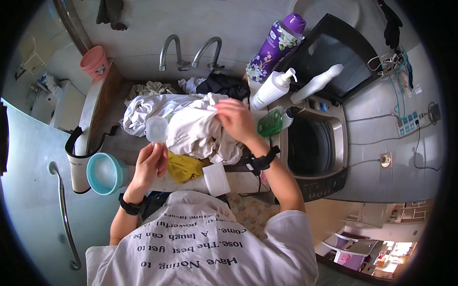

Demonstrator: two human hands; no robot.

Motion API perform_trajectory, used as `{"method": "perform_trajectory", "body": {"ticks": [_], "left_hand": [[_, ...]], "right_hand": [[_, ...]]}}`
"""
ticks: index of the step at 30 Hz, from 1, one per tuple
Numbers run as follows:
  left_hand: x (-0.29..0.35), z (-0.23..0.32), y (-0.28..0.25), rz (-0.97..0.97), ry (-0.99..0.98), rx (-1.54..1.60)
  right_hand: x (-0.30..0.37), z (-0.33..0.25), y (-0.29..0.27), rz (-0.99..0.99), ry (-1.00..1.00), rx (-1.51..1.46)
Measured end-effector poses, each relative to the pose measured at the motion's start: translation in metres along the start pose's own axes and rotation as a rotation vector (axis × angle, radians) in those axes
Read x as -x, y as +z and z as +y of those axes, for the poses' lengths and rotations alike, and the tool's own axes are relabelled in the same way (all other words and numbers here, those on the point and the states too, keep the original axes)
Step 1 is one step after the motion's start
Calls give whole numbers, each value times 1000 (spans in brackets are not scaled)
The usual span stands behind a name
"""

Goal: The person pours scent boosters into a cap, then into a small bowl, then picks up items of clothing by hand to inspect them.

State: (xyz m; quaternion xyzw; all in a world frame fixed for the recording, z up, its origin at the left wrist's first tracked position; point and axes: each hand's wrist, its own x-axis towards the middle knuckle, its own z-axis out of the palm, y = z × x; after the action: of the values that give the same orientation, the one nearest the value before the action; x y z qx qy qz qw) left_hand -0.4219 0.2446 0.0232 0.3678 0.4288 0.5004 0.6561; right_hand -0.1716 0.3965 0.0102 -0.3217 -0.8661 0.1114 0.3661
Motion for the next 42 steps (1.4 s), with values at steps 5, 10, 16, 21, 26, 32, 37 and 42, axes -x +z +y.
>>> {"method": "perform_trajectory", "body": {"ticks": [5, 10, 16, 21, 26, 32, 37, 42], "left_hand": [[-17, -3, 7, -49, -50, -4], [-28, -4, 12, -29, -126, -127], [-42, -4, 18, -69, -223, -261], [-51, -13, 20, -146, -191, -320], [-52, -24, 15, -83, -72, -309], [-47, -22, 23, -82, 338, -784], [-50, -23, 27, 33, 388, -1034], [-52, -28, 31, 35, 492, -1098]], "right_hand": [[-23, -18, -37, 334, 210, -225], [-45, -45, -56, 621, 185, -266], [-52, -66, -32, 132, 442, -785], [-40, -82, 8, -149, -37, -272], [-32, -75, 20, 48, 223, -250], [-20, -45, 39, -171, 345, -425], [-9, -43, 50, -114, 476, -317], [-1, -37, 59, 26, 461, -466]]}}
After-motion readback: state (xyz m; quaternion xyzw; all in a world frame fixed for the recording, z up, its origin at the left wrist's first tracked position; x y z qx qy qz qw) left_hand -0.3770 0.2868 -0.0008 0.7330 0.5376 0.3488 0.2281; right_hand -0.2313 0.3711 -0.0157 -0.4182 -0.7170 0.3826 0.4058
